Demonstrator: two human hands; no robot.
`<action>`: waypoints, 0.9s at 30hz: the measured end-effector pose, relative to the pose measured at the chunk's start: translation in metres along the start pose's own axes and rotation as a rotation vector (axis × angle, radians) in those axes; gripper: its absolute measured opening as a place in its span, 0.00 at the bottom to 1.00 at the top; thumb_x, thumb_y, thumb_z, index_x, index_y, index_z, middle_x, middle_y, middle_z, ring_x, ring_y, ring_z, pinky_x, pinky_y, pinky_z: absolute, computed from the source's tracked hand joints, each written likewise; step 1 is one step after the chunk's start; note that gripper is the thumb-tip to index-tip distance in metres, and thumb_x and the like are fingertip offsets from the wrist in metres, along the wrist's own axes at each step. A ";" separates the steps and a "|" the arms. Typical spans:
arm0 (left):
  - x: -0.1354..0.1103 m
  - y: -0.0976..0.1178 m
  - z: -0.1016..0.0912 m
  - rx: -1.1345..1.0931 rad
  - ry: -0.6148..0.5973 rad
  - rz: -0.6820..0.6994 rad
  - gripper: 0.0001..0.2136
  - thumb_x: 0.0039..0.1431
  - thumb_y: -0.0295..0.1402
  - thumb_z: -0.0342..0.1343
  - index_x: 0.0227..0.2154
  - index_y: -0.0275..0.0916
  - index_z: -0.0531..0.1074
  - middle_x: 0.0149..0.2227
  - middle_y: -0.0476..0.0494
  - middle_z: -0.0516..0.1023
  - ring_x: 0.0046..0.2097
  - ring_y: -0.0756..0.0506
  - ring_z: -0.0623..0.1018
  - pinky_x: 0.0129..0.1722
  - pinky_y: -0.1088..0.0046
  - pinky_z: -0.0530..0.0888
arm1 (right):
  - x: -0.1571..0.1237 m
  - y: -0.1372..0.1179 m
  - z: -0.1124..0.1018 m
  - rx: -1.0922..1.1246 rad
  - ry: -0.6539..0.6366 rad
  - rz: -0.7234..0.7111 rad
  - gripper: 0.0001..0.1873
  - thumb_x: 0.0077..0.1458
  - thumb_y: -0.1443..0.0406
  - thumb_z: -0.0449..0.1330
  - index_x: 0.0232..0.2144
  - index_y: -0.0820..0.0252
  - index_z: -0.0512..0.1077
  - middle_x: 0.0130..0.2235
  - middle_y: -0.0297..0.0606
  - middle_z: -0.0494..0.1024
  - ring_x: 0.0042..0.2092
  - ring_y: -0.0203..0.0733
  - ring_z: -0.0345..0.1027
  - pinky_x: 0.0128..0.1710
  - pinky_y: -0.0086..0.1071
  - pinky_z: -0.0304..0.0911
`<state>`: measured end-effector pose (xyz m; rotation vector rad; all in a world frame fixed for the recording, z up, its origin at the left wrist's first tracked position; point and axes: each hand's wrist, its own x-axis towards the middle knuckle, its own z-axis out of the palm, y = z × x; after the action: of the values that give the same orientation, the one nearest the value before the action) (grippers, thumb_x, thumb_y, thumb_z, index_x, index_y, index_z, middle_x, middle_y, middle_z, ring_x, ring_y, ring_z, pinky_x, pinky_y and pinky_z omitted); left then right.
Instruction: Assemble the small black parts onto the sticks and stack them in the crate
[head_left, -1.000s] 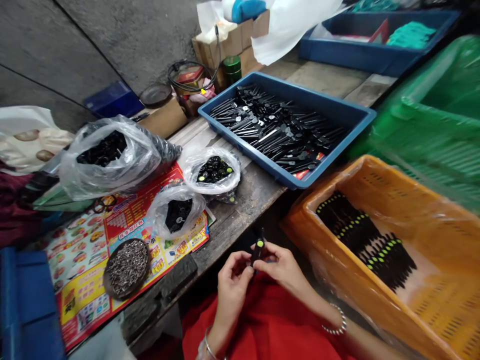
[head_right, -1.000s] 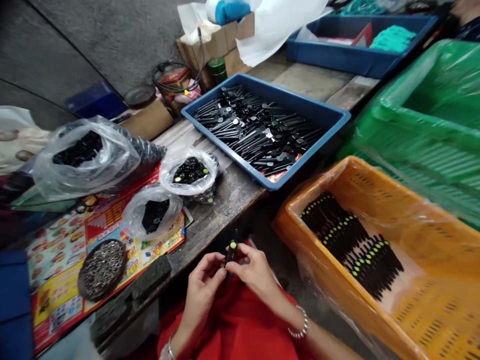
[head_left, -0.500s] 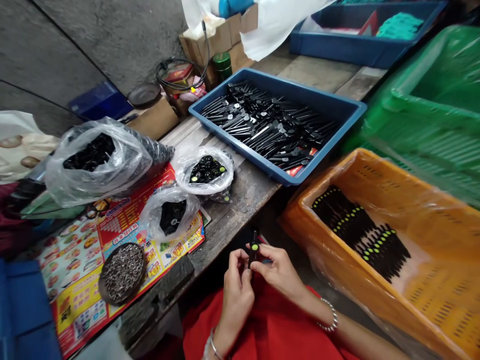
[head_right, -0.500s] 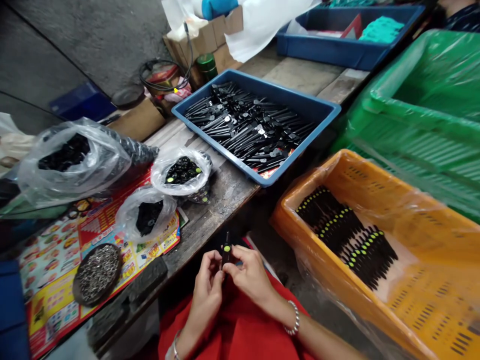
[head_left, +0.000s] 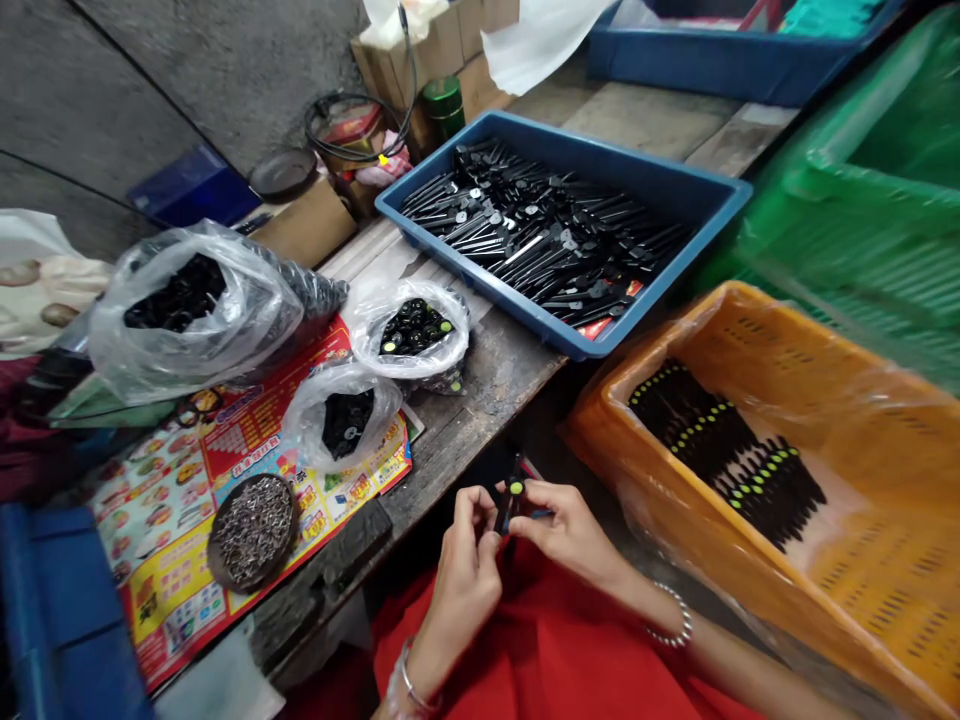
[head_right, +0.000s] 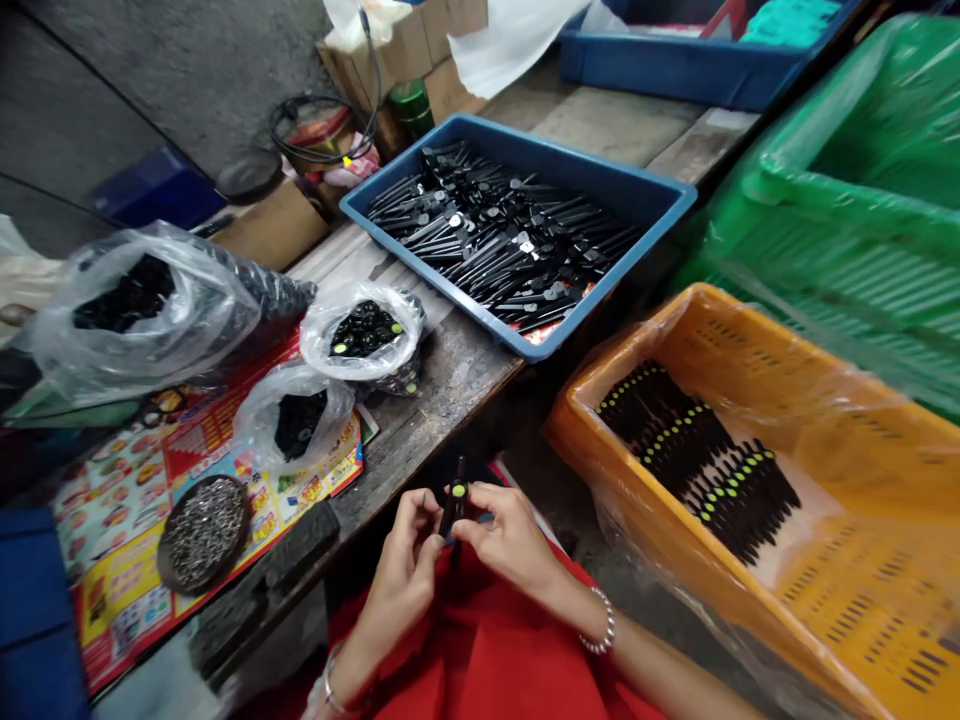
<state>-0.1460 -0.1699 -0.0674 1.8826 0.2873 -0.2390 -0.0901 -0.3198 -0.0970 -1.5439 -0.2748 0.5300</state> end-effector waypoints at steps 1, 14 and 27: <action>0.000 0.002 -0.002 0.003 -0.011 0.004 0.09 0.57 0.23 0.46 0.39 0.41 0.61 0.33 0.50 0.65 0.35 0.47 0.68 0.35 0.73 0.64 | -0.001 0.000 -0.001 0.000 -0.007 -0.004 0.09 0.54 0.66 0.61 0.36 0.60 0.81 0.33 0.39 0.78 0.39 0.47 0.71 0.39 0.34 0.66; 0.008 0.011 -0.001 -0.644 -0.233 -0.247 0.24 0.49 0.42 0.67 0.37 0.43 0.56 0.37 0.48 0.70 0.34 0.51 0.67 0.33 0.78 0.63 | 0.014 -0.004 -0.027 0.562 -0.233 0.229 0.22 0.47 0.51 0.71 0.39 0.60 0.81 0.36 0.39 0.81 0.39 0.45 0.75 0.48 0.39 0.68; 0.009 -0.015 0.011 -0.584 -0.101 -0.209 0.23 0.46 0.41 0.69 0.34 0.42 0.58 0.30 0.51 0.69 0.30 0.53 0.66 0.30 0.80 0.64 | 0.012 0.015 -0.021 0.689 -0.105 0.273 0.21 0.43 0.56 0.74 0.38 0.62 0.81 0.30 0.38 0.81 0.34 0.43 0.75 0.40 0.36 0.70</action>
<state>-0.1422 -0.1747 -0.0870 1.2604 0.4337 -0.3485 -0.0716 -0.3328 -0.1140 -0.8847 0.0477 0.8217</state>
